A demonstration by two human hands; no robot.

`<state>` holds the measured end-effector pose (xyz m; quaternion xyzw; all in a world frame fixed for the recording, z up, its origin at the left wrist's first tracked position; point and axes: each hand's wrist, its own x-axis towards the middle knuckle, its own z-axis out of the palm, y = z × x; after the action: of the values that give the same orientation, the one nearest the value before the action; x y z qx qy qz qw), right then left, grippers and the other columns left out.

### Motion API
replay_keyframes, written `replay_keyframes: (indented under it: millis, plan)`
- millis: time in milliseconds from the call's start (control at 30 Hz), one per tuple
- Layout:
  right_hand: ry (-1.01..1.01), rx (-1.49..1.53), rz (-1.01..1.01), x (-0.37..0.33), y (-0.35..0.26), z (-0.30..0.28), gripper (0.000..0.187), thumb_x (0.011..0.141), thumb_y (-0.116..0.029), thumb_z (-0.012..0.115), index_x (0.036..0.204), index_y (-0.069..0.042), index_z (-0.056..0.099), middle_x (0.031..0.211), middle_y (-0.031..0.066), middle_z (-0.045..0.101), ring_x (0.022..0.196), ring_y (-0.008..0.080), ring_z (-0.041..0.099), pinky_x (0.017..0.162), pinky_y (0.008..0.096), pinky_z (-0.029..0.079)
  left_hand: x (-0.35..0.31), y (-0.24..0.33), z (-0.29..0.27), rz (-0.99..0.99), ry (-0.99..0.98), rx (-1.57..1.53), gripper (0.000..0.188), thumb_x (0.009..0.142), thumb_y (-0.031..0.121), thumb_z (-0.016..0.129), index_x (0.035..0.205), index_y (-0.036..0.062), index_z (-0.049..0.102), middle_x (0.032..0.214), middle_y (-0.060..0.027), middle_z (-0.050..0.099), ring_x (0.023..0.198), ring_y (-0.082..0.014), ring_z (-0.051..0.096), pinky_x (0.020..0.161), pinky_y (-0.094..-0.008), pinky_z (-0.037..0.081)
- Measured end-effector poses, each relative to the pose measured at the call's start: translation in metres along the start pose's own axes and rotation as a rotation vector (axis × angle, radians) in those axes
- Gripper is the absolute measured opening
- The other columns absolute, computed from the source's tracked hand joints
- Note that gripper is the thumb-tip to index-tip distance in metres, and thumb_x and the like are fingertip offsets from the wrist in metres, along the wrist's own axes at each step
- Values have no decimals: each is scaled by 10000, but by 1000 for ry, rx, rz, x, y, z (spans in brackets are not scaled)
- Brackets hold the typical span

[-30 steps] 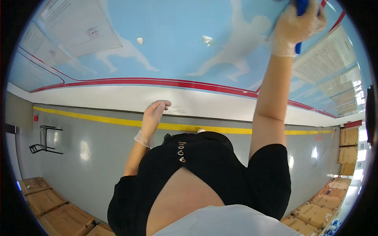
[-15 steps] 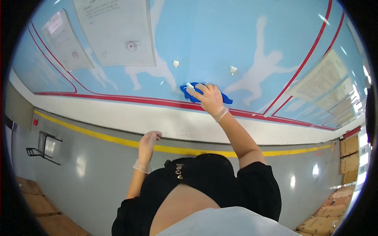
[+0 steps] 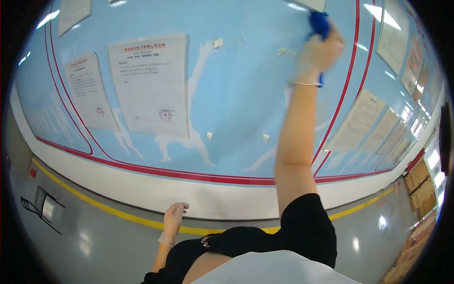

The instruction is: Cleaning a blue wall mural and various posted documents with a blue cloth.

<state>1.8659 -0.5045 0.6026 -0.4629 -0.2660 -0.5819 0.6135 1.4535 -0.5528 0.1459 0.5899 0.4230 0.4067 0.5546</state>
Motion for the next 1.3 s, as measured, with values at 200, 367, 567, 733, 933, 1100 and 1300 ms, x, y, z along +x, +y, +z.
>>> replay_keyframes:
  millis: [200, 367, 567, 733, 933, 1100, 1300]
  plan:
    - [-236, 83, -213, -106, -171, 33, 376, 856, -131, 600, 1216, -223, 660, 1178, 94, 617, 998, 322, 588, 794, 456, 448, -8, -12, -2, -31, 33, -48, 241, 957, 116, 522, 981, -10, 727, 951, -58, 719, 848, -139, 618, 807, -288, 507]
    - [-383, 242, -293, -138, -234, 25, 375, 775, -89, 658, 1134, -197, 670, 1170, 58, 614, 974, 294, 567, 764, 434, 428, -10, -20, 6, -9, 45, -77, 277, 947, 186, 516, 968, 8, 728, 943, -58, 720, 819, -147, 628, 778, -304, 494]
    - [-517, 551, -550, -81, -179, 13, 453, 725, -24, 658, 1109, -258, 709, 1104, 87, 645, 1025, 320, 597, 892, 430, 484, -14, -20, 22, -73, -18, -21, 262, 966, 161, 519, 997, 4, 726, 957, -53, 718, 849, -140, 620, 800, -289, 495]
    - [42, 88, -625, 81, -85, 25, 517, 774, -35, 619, 1235, -262, 672, 1180, 145, 611, 1062, 357, 571, 883, 454, 475, -14, -14, 41, -75, -43, 31, 255, 979, 154, 525, 1023, 0, 724, 970, -55, 714, 874, -142, 619, 826, -291, 500]
    - [26, 109, -369, 161, 1, 38, 476, 792, 19, 610, 1236, -145, 662, 1243, 158, 593, 1184, 358, 549, 1028, 420, 446, -15, -4, 65, -25, -26, 25, 266, 983, 166, 517, 1017, 3, 725, 949, -55, 710, 859, -140, 618, 816, -291, 499]
    - [-195, 153, -381, 87, 15, 11, 528, 852, -84, 609, 1361, -225, 597, 1269, 177, 567, 1243, 389, 505, 1059, 469, 411, -13, -3, 86, -94, -68, -4, 272, 1001, 177, 515, 1047, -2, 714, 968, -60, 704, 877, -139, 614, 834, -292, 497]
    - [-560, 232, -491, -33, 23, -68, 609, 747, 14, 641, 1307, -224, 640, 1241, 162, 585, 1117, 370, 558, 950, 450, 475, -4, 14, 108, -12, -123, 89, 267, 997, 176, 524, 1073, 2, 711, 998, -91, 713, 944, -167, 639, 894, -313, 498]
